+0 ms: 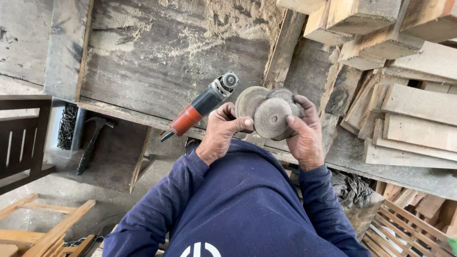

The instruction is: The person selects a sanding disc from a bundle, attaches it to an angle grinder, and then sands a wooden plank on a workbench.

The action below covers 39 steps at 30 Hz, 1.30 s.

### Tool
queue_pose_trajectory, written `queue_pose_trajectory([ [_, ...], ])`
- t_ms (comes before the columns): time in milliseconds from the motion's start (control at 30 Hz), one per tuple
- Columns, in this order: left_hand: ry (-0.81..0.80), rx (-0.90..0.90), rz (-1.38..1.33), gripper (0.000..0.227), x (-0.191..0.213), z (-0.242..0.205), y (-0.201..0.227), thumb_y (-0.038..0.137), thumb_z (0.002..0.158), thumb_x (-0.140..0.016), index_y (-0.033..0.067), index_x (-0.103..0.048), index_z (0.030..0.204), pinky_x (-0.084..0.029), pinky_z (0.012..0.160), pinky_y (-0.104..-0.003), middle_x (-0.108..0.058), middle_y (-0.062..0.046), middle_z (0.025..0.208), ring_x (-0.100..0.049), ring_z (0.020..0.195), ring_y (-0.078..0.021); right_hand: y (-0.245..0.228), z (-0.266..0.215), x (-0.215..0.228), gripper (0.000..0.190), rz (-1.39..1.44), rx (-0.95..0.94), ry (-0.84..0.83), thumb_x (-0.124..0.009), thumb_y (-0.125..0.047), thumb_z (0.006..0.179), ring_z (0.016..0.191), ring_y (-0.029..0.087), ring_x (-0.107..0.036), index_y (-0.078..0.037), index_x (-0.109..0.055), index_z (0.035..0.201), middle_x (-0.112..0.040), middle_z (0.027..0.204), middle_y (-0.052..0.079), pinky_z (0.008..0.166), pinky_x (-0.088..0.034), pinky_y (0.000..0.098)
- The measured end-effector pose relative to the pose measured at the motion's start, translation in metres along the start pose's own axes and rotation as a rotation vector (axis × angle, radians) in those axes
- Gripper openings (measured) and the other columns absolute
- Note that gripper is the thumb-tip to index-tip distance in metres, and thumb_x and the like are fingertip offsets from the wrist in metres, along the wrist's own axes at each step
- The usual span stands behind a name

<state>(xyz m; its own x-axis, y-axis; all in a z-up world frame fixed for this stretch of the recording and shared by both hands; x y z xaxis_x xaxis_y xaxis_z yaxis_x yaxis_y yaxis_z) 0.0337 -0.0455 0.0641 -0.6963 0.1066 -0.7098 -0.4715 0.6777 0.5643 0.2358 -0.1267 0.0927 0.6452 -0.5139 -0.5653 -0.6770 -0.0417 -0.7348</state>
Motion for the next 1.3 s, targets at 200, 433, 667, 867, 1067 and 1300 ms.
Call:
queue_pose_trajectory([
  [200, -0.164, 0.074, 0.168, 0.034, -0.022, -0.006, 0.003, 0.000, 0.079, -0.088, 0.0033, -0.067, 0.106, -0.057, 0.085, -0.027, -0.071, -0.003, 0.098, -0.065, 0.090, -0.0092, 0.016, 0.002, -0.014, 0.066, 0.019, -0.145, 0.010, -0.074, 0.000, 0.082, 0.121, 0.021, -0.066, -0.011, -0.052, 0.144, -0.065, 0.134, 0.008, 0.107, -0.053, 0.0412],
  [433, -0.224, 0.109, 0.094, 0.033, -0.025, -0.008, 0.010, 0.021, 0.095, -0.074, 0.0037, -0.065, 0.121, -0.060, 0.090, -0.031, -0.070, -0.006, 0.110, -0.068, 0.100, -0.0134, 0.031, 0.001, -0.003, 0.047, 0.196, -0.200, -0.019, -0.077, 0.001, 0.089, 0.120, 0.023, -0.066, -0.007, -0.056, 0.131, -0.069, 0.125, 0.008, 0.107, -0.053, 0.0440],
  [667, -0.136, 0.127, -0.027, 0.025, -0.007, -0.006, 0.001, 0.026, 0.104, -0.066, 0.0012, -0.070, 0.109, -0.063, 0.079, -0.041, -0.073, -0.010, 0.103, -0.073, 0.091, -0.0207, 0.033, -0.002, 0.005, 0.050, 0.138, -0.166, 0.044, -0.078, 0.003, 0.084, 0.116, 0.022, -0.067, -0.009, -0.058, 0.129, -0.069, 0.123, 0.007, 0.105, -0.054, 0.0440],
  [867, -0.039, 0.162, -0.113, 0.025, 0.005, -0.006, -0.004, 0.026, 0.101, -0.066, 0.0021, -0.072, 0.106, -0.064, 0.075, -0.043, -0.075, -0.012, 0.102, -0.074, 0.087, -0.0239, 0.035, 0.001, 0.006, 0.048, 0.134, -0.158, 0.069, -0.077, 0.004, 0.085, 0.115, 0.024, -0.067, -0.009, -0.057, 0.126, -0.069, 0.123, 0.007, 0.103, -0.055, 0.0473],
  [1067, 0.037, 0.125, -0.073, 0.023, 0.009, -0.005, -0.002, 0.021, 0.102, -0.064, -0.0003, -0.072, 0.105, -0.066, 0.077, -0.044, -0.075, -0.013, 0.100, -0.075, 0.087, -0.0248, 0.038, 0.002, 0.008, 0.049, 0.131, -0.161, 0.089, -0.076, 0.004, 0.085, 0.114, 0.024, -0.068, -0.010, -0.057, 0.127, -0.069, 0.123, 0.008, 0.100, -0.056, 0.0487],
  [1300, 0.011, 0.139, 0.128, 0.015, 0.002, -0.007, 0.014, 0.005, 0.089, -0.067, 0.0004, -0.075, 0.100, -0.065, 0.073, -0.038, -0.077, -0.011, 0.090, -0.076, 0.077, -0.0210, 0.031, 0.004, 0.013, 0.050, 0.109, -0.147, 0.096, -0.075, 0.003, 0.085, 0.113, 0.023, -0.068, -0.010, -0.059, 0.129, -0.070, 0.123, 0.007, 0.100, -0.056, 0.0456],
])
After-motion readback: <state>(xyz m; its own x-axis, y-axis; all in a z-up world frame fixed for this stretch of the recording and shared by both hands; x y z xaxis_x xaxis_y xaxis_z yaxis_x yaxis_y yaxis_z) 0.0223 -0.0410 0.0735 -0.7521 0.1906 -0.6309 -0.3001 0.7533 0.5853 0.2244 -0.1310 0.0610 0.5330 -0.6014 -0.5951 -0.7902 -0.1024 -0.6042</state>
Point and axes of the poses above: each hand's wrist, its own z-axis towards the middle knuckle, its own x-axis out of the back of the hand, y = z × x, the point moved 6 cm from there along z, towards the middle knuckle
